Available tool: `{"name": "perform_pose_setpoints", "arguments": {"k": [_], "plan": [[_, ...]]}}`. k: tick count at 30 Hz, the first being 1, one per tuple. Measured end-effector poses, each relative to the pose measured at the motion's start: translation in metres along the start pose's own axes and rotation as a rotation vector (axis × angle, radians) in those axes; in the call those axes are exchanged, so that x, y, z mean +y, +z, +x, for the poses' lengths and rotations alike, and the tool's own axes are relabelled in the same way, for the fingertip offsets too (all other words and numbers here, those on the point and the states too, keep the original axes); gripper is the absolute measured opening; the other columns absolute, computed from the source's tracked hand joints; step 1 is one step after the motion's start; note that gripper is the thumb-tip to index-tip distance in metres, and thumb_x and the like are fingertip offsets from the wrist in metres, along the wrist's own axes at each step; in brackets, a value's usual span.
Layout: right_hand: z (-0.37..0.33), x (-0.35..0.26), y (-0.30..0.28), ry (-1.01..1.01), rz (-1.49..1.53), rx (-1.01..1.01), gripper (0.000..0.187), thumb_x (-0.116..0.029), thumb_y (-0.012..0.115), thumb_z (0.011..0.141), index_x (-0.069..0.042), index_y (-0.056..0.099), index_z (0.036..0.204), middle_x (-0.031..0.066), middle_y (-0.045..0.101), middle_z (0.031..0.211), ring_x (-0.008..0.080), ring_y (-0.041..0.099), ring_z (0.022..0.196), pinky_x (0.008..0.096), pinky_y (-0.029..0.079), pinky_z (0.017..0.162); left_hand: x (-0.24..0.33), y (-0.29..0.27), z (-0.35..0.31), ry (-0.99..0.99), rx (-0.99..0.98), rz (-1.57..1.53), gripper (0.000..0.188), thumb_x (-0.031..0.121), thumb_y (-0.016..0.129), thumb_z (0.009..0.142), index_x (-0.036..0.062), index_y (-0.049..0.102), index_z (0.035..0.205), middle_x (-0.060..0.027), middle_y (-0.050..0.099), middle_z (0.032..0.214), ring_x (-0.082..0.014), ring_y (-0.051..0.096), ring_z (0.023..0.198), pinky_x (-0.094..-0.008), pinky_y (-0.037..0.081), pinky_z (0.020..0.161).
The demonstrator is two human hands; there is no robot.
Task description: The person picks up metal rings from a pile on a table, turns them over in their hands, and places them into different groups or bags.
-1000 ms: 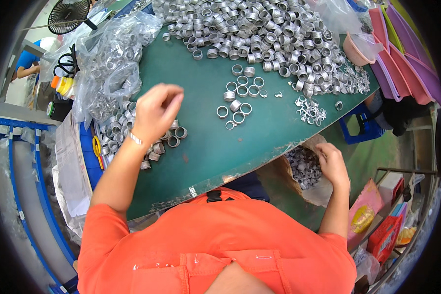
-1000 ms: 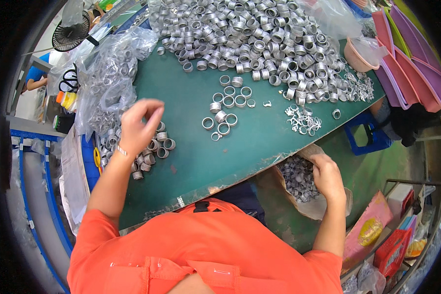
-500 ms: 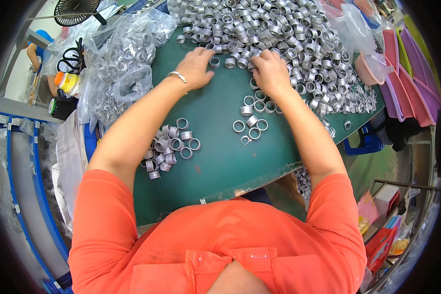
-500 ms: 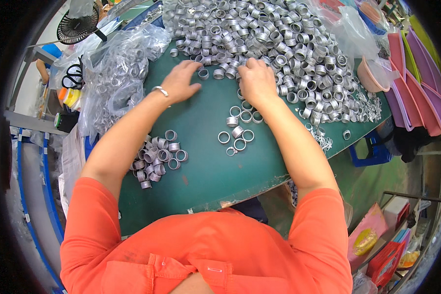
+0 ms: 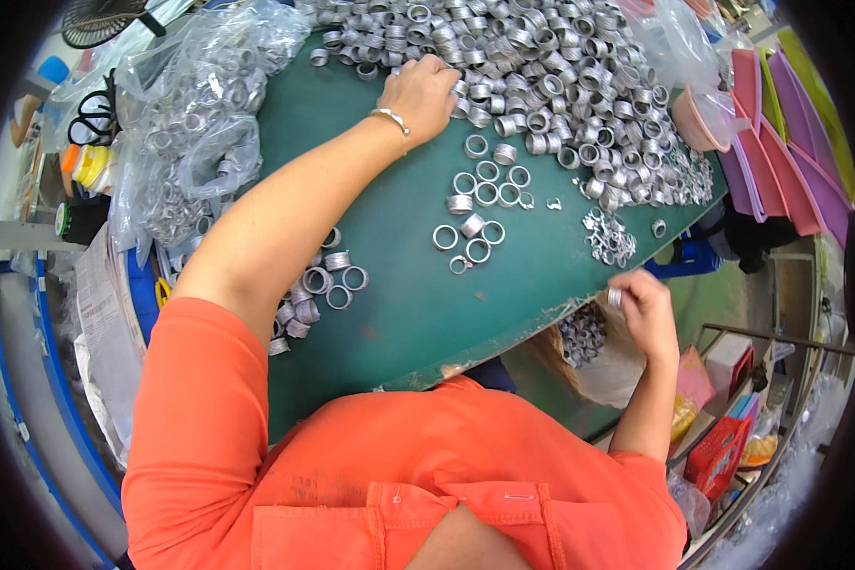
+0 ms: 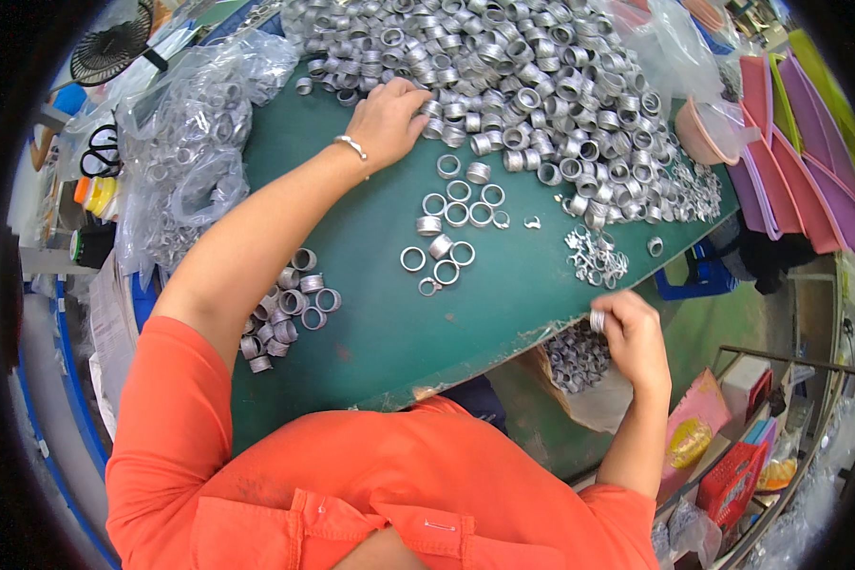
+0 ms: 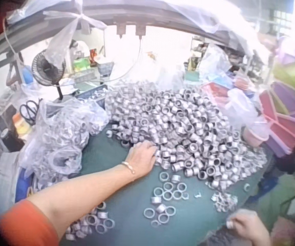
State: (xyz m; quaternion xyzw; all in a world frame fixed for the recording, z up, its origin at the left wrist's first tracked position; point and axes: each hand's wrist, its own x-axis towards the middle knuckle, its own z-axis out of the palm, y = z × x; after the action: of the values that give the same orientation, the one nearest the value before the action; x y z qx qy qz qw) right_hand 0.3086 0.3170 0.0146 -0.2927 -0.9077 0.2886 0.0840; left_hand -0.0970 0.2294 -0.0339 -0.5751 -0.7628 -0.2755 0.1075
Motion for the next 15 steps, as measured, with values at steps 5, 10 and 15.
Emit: {"name": "perform_pose_setpoints", "arguments": {"k": [5,10,15], "plan": [[-0.043,0.018,0.019,0.143,-0.191,0.017,0.016,0.005,0.056,0.080,0.001,0.066,0.091,0.0196,0.065,0.089,0.0375,0.063,0.086,0.0390,0.051,0.077,0.002,0.013,0.007,0.000,-0.026,0.119,0.014,0.021,0.066,0.083,0.0127,0.064,0.094,-0.0090,0.061,0.101,-0.0348,0.058,0.094,-0.0461,0.049,0.080],[0.023,-0.028,0.047,-0.224,0.060,0.292,0.013,0.006,0.058,0.082,0.001,0.064,0.092,0.0166,0.064,0.089,0.0318,0.064,0.082,0.0347,0.051,0.075,0.010,-0.003,-0.017,-0.210,-0.026,-0.310,0.012,0.016,0.070,0.083,0.0084,0.065,0.090,-0.0051,0.063,0.095,-0.0205,0.061,0.088,-0.0340,0.049,0.076],[0.091,-0.104,0.081,-0.241,0.492,0.306,0.045,-0.006,0.071,0.081,-0.007,0.057,0.123,0.0098,0.056,0.116,0.0189,0.060,0.093,0.0307,0.052,0.078,0.067,-0.039,-0.061,-0.683,-0.089,-1.267,0.025,0.008,0.067,0.087,0.0019,0.056,0.108,-0.0063,0.063,0.100,-0.0147,0.062,0.089,-0.0265,0.052,0.077]]}}
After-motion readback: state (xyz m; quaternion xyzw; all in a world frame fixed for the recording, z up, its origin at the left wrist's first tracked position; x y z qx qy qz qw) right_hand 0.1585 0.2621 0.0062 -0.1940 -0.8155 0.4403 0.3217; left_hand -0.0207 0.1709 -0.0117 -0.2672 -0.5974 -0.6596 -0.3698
